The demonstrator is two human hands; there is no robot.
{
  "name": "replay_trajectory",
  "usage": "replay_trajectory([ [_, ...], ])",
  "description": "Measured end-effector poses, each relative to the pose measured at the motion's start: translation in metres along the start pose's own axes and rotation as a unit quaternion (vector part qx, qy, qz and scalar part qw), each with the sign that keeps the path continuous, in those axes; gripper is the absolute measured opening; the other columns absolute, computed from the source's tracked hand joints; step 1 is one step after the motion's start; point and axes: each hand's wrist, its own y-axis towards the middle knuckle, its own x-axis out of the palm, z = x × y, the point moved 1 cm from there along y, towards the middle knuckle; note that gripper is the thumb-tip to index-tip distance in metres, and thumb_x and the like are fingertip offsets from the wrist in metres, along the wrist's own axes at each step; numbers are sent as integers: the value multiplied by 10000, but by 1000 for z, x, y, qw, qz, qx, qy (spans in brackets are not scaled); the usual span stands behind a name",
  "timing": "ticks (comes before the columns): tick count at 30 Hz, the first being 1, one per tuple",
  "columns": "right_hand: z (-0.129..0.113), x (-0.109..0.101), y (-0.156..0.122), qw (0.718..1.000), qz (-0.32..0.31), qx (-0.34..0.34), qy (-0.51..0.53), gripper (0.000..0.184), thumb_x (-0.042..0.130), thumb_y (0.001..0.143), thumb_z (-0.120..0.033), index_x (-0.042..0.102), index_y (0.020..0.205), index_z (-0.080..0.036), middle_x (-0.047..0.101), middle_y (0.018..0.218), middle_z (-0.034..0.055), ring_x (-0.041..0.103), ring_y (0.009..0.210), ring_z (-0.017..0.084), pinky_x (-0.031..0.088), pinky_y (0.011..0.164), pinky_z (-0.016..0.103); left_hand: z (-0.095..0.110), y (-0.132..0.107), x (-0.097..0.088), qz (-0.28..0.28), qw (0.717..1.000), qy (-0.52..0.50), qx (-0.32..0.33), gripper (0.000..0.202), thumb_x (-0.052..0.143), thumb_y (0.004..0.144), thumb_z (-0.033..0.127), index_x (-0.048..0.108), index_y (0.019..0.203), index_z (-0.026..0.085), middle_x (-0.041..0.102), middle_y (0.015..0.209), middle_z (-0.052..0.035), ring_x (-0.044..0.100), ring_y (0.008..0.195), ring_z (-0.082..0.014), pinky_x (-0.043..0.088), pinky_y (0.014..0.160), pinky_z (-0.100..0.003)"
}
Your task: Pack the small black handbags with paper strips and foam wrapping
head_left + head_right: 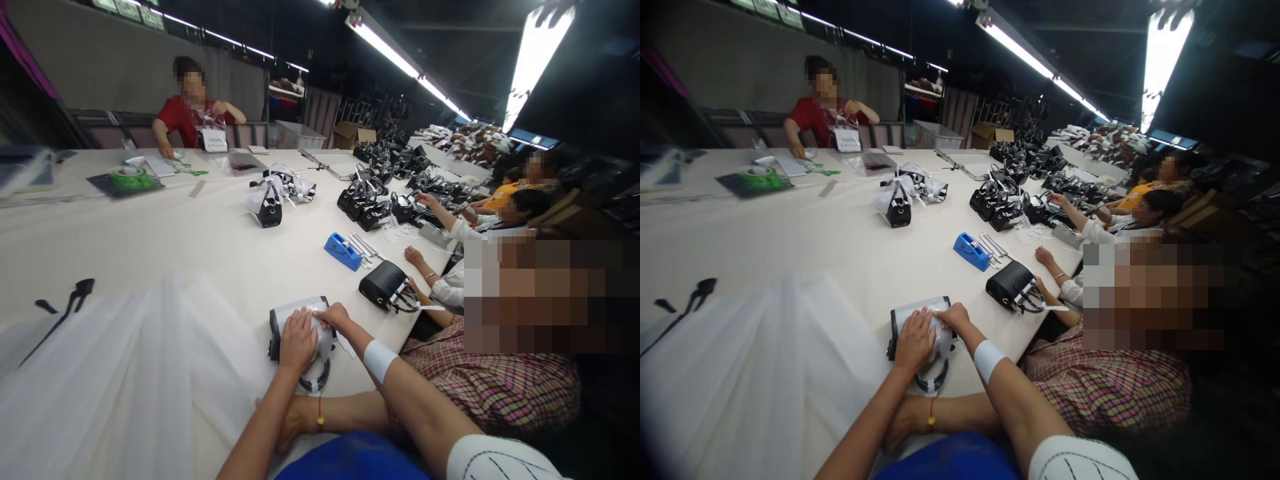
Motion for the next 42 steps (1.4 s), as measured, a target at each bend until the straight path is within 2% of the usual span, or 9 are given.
replay_trajectory([
  [6, 3, -8, -7, 997, -80, -6, -21, 397, 779, 609, -432, 575, 434, -139, 536, 369, 35, 404, 324, 81, 282, 340, 203, 0, 2, -1, -11, 1000, 10, 0, 438, 407, 894, 273, 508, 1302, 151, 512, 1372, -115, 467, 1252, -287, 381, 1033, -449],
  [10, 6, -35, -4, 985, -151, -58, 63, 305, 755, 644, -383, 628, 564, -117, 573, 405, 21, 356, 317, 52, 229, 332, 176, 0, 4, -1, -20, 1000, 19, 1, 449, 413, 895, 279, 489, 1320, 156, 509, 1375, -113, 466, 1250, -292, 391, 1025, -458],
  [14, 7, -87, 34, 978, -5, -121, 169, 255, 628, 772, -354, 675, 762, -103, 665, 558, 47, 438, 370, 47, 302, 375, 155, -1, 4, 1, -33, 999, 36, 12, 458, 420, 899, 289, 477, 1334, 159, 496, 1390, -100, 462, 1250, -290, 398, 1023, -447],
  [19, 7, -152, 110, 960, 182, -137, 164, 305, 472, 857, -329, 636, 1011, -124, 705, 811, 61, 574, 512, 75, 408, 464, 171, -7, 2, 9, -29, 998, 44, 26, 501, 457, 885, 292, 429, 1374, 185, 474, 1414, -69, 444, 1263, -281, 389, 1039, -443],
  [25, 1, -194, 195, 945, 276, -156, 76, 380, 526, 828, -302, 593, 1190, -207, 637, 1130, 62, 611, 939, 162, 458, 848, 263, -12, 2, 16, -20, 998, 51, 39, 620, 488, 866, 265, 277, 1449, 251, 460, 1426, -33, 442, 1270, -260, 396, 1038, -433],
  [29, 1, -210, 243, 961, 240, -139, 16, 290, 573, 810, -297, 678, 1044, -161, 657, 1084, 91, 573, 1036, 205, 412, 901, 269, -20, 1, 23, 8, 995, 57, 77, 662, 509, 846, 254, 255, 1458, 238, 512, 1381, -44, 479, 1235, -258, 429, 998, -415],
  [33, 7, -222, 276, 983, 149, -105, -14, 282, 570, 822, -336, 716, 725, -115, 690, 740, 95, 627, 773, 197, 450, 731, 254, -30, 0, 32, -4, 993, 59, 101, 672, 522, 834, 264, 269, 1455, 230, 538, 1355, -45, 502, 1211, -253, 451, 959, -390],
  [36, 10, -229, 288, 992, 83, -97, -11, 293, 608, 796, -356, 696, 640, -125, 674, 636, 67, 600, 619, 157, 446, 612, 227, -36, -2, 37, 3, 992, 70, 106, 663, 520, 832, 273, 286, 1450, 227, 559, 1331, -51, 516, 1188, -249, 447, 954, -382],
  [42, 14, -234, 293, 993, 24, -117, 23, 219, 733, 664, -351, 661, 580, -163, 673, 612, 22, 585, 596, 140, 461, 563, 207, -39, -2, 39, -17, 990, 75, 118, 693, 532, 821, 264, 266, 1457, 197, 556, 1332, -77, 520, 1177, -259, 442, 956, -388],
])
